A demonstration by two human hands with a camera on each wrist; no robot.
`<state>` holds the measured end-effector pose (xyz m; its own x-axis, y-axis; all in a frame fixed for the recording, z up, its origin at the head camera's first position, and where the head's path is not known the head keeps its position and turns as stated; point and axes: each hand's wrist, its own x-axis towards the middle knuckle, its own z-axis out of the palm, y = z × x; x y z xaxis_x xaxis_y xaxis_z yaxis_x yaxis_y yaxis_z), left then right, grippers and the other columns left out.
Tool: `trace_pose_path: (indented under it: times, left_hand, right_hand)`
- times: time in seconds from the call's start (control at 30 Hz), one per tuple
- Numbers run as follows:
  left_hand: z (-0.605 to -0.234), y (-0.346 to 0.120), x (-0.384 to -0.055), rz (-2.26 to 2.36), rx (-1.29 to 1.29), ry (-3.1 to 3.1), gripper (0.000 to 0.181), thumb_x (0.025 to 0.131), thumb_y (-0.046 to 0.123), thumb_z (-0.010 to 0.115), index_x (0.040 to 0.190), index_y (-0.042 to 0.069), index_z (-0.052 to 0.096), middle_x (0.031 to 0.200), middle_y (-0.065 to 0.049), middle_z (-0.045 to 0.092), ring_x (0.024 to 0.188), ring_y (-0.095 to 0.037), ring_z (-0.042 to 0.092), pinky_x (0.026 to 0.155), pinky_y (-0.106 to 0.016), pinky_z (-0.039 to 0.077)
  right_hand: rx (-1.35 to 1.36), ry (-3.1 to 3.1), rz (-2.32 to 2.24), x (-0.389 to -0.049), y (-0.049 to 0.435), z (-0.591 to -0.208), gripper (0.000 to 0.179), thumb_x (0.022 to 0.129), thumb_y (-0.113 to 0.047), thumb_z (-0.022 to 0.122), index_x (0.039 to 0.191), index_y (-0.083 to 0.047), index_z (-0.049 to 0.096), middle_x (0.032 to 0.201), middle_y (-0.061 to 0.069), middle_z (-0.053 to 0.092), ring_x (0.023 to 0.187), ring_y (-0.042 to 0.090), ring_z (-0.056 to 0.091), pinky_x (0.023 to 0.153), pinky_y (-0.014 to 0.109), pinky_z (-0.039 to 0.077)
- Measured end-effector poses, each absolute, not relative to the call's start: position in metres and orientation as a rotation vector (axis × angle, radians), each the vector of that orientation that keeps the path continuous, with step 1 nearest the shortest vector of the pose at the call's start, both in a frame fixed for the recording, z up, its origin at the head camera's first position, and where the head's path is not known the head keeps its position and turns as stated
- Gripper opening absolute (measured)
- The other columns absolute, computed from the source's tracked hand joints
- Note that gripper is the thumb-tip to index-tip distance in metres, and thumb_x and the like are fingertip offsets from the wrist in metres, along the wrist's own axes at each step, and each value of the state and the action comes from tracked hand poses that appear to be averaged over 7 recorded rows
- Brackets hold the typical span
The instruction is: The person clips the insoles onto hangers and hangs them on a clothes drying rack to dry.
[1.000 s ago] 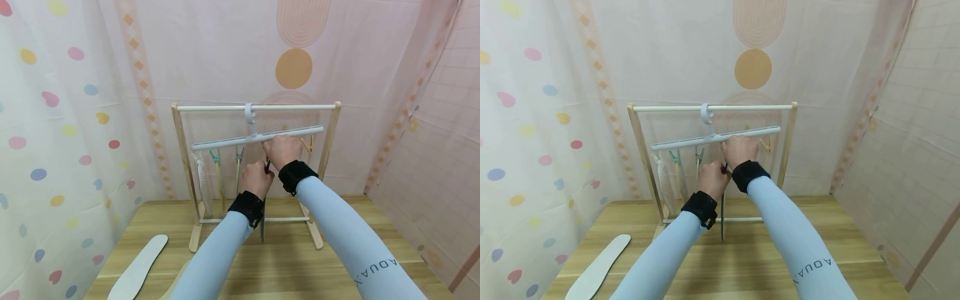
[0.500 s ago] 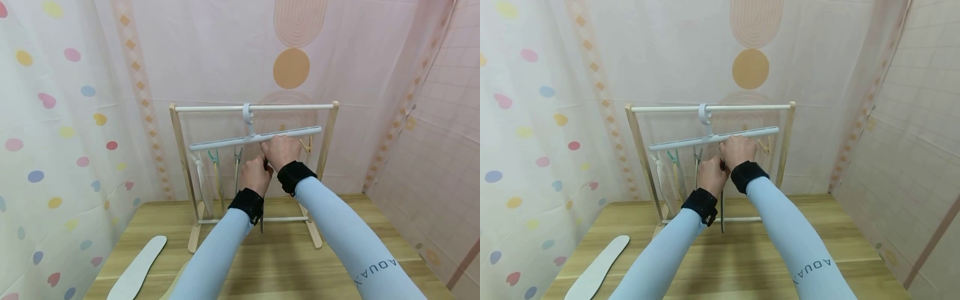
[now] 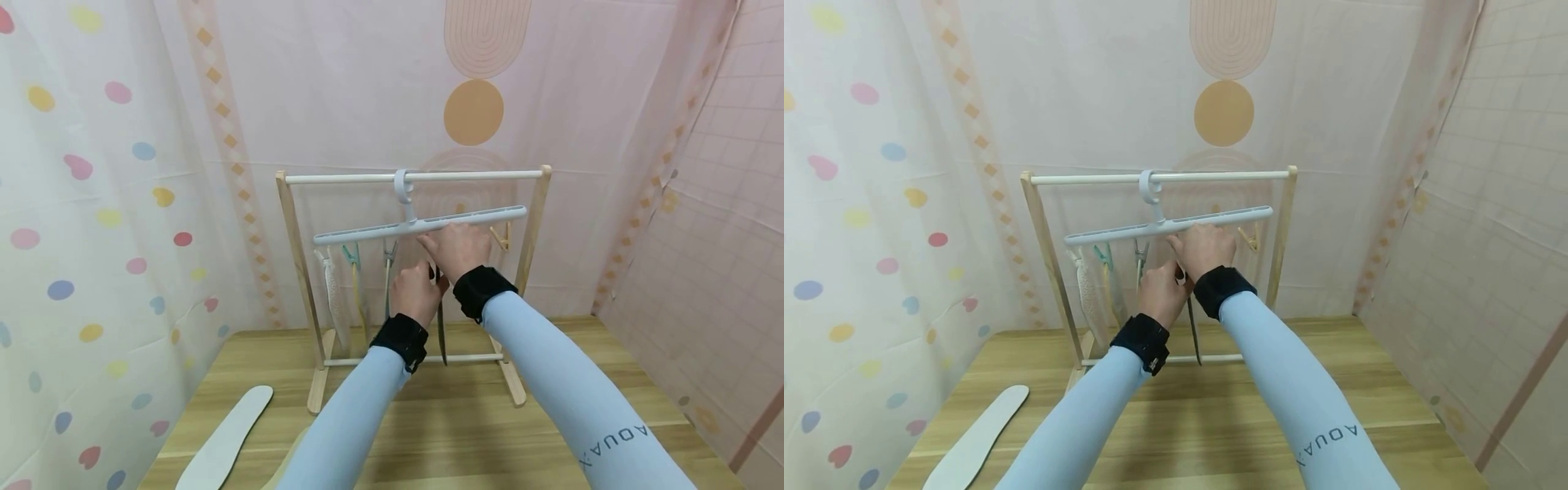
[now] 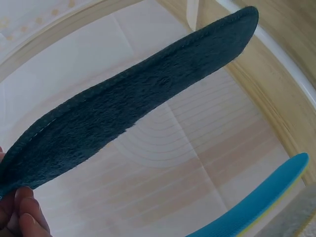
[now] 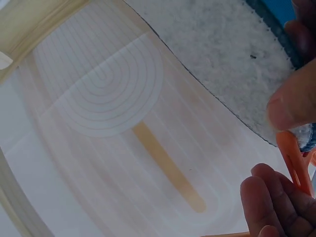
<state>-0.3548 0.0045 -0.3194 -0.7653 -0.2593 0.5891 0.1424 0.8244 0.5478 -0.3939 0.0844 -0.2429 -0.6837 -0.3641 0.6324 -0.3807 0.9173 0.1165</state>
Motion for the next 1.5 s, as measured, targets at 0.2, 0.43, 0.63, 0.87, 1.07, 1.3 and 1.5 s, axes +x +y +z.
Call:
trace_pose_path:
  times: [0.2,0.43,0.63,0.87,1.07,1.3,1.5]
  left_hand:
    - [-0.325,0.002,-0.353,-0.727,0.071,-2.340,0.036,0.090,0.038,0.074,0.084,0.003,0.069,0.066,-0.007,0.064,0.054,-0.018,0.057,0.053,-0.031,0.047]
    - [-0.336,-0.004,-0.354,-0.709,0.050,-2.351,0.040,0.088,0.044,0.074,0.081,0.005,0.067,0.064,-0.006,0.063,0.054,-0.017,0.058,0.055,-0.032,0.049]
    - [-0.345,-0.008,-0.353,-0.691,0.062,-2.384,0.040,0.089,0.044,0.073,0.083,0.005,0.068,0.069,-0.007,0.065,0.059,-0.021,0.061,0.058,-0.034,0.051]
    - [-0.350,-0.011,-0.351,-0.738,0.051,-2.419,0.042,0.090,0.045,0.072,0.085,0.004,0.066,0.070,-0.009,0.065,0.057,-0.022,0.060,0.057,-0.036,0.050]
    - [-0.358,-0.015,-0.350,-0.763,0.026,-2.419,0.041,0.091,0.044,0.071,0.087,0.003,0.067,0.069,-0.007,0.062,0.053,-0.018,0.055,0.053,-0.033,0.047]
    - [-0.366,-0.022,-0.351,-0.733,0.022,-2.408,0.039,0.089,0.043,0.073,0.085,0.006,0.065,0.062,-0.002,0.056,0.050,-0.014,0.049,0.051,-0.030,0.044]
    - [-0.369,-0.027,-0.347,-0.651,0.060,-2.443,0.042,0.088,0.049,0.072,0.085,0.008,0.067,0.059,-0.001,0.055,0.047,-0.013,0.047,0.047,-0.029,0.041]
  right_hand:
    - [0.560,-2.388,0.107,-0.397,0.089,-0.246,0.064,0.094,-0.064,0.053,0.057,-0.012,0.048,0.047,-0.001,0.031,0.039,0.015,0.031,0.040,0.027,0.022]
    - [0.574,-2.351,0.051,-0.398,0.098,-0.254,0.072,0.092,-0.068,0.050,0.047,-0.013,0.039,0.044,-0.003,0.024,0.039,0.013,0.023,0.040,0.026,0.018]
    - [0.583,-2.397,0.001,-0.399,0.103,-0.263,0.077,0.093,-0.070,0.045,0.042,-0.013,0.034,0.042,-0.003,0.021,0.037,0.011,0.019,0.040,0.026,0.015]
    - [0.628,-2.382,-0.003,-0.398,0.113,-0.271,0.077,0.094,-0.067,0.047,0.041,-0.012,0.035,0.038,-0.002,0.025,0.035,0.014,0.026,0.066,0.030,0.046]
    - [0.631,-2.412,0.147,-0.398,0.123,-0.278,0.072,0.093,-0.065,0.052,0.046,-0.014,0.034,0.041,-0.004,0.022,0.036,0.011,0.020,0.039,0.026,0.017]
    - [0.634,-2.473,0.242,-0.397,0.133,-0.283,0.073,0.094,-0.064,0.051,0.043,-0.015,0.036,0.042,-0.006,0.023,0.036,0.010,0.025,0.039,0.026,0.018]
    - [0.611,-2.491,0.300,-0.394,0.141,-0.288,0.067,0.094,-0.065,0.051,0.050,-0.015,0.056,0.041,-0.004,0.036,0.038,0.014,0.040,0.039,0.029,0.025]
